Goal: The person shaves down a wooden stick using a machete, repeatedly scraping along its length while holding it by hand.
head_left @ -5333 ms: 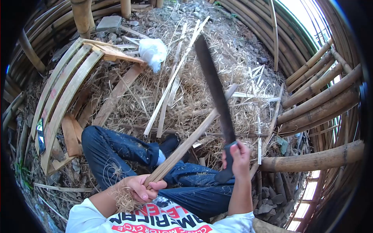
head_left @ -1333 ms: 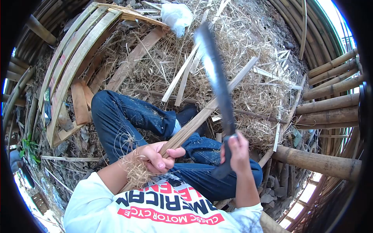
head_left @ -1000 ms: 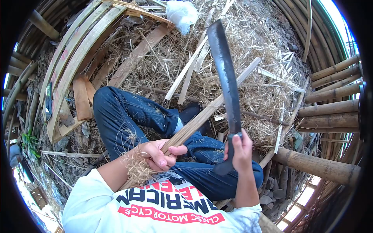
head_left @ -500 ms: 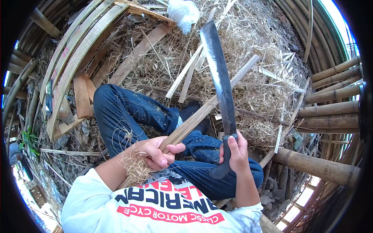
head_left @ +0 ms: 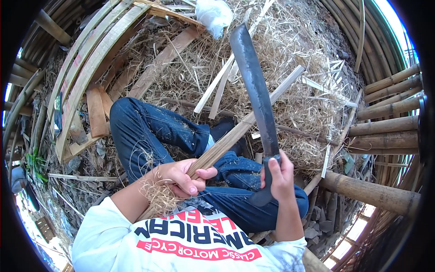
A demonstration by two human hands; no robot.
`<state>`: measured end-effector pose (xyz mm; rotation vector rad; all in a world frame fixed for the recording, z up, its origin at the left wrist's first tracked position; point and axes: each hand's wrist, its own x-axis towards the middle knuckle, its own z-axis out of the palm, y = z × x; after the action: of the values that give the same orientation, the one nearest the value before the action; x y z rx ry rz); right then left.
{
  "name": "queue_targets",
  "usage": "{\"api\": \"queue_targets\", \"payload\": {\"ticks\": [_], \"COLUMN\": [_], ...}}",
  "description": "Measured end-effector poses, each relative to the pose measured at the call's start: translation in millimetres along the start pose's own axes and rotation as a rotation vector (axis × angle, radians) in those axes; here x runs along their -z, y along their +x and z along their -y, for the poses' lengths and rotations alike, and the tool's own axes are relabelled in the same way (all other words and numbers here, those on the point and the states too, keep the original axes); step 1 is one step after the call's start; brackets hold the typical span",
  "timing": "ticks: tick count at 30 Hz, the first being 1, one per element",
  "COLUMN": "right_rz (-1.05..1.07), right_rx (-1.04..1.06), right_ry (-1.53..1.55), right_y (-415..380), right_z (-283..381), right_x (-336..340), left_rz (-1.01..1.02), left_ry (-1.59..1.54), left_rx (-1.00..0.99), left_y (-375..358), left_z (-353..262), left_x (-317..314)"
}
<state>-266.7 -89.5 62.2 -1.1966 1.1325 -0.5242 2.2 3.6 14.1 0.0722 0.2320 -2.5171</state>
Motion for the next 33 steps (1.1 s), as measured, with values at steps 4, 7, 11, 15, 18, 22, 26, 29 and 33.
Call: {"api": "queue_targets", "payload": {"ticks": [4,7,11,15,18,22,26,29,33], "right_rz": [-0.031,0.050,0.020,-0.005,0.032,-0.013,0.069,0.043,0.075], "right_rx": [0.019,-0.028,-0.057,-0.037,-0.083,-0.026,-0.047,-0.063,-0.099], "right_ry": [0.012,-0.027,-0.049,-0.024,-0.045,0.039,-0.064,-0.017,-0.010], "right_y": [4.3,-0.8,8.7,3.9,7.3,7.6,6.1,10.1,3.3], "right_z": [5.3,2.6,5.4,1.2,0.5,1.0,-4.8,-7.6,-5.9], "right_x": [6.4,-1.1,5.3,-7.0,1.0,-6.0,-0.4,-1.0,-7.0], "left_rz": [-0.002,-0.019,-0.051,-0.026,-0.050,-0.050,-0.038,-0.069,-0.046], "left_ry": [0.071,0.106,0.128,0.101,0.081,0.126,0.101,0.163,0.104], "left_rx": [-0.003,-0.007,-0.019,-0.028,-0.029,-0.022,-0.025,-0.043,-0.036], "left_y": [0.9,4.6,-0.1,1.1,-0.4,-1.3,3.3,2.5,4.9], "left_z": [-1.0,-0.3,-1.1,3.2,0.1,0.8,-0.5,-2.3,1.8], "left_x": [-4.0,-2.8,-0.1,5.4,6.1,-1.1,5.5,-2.6,5.6]}}
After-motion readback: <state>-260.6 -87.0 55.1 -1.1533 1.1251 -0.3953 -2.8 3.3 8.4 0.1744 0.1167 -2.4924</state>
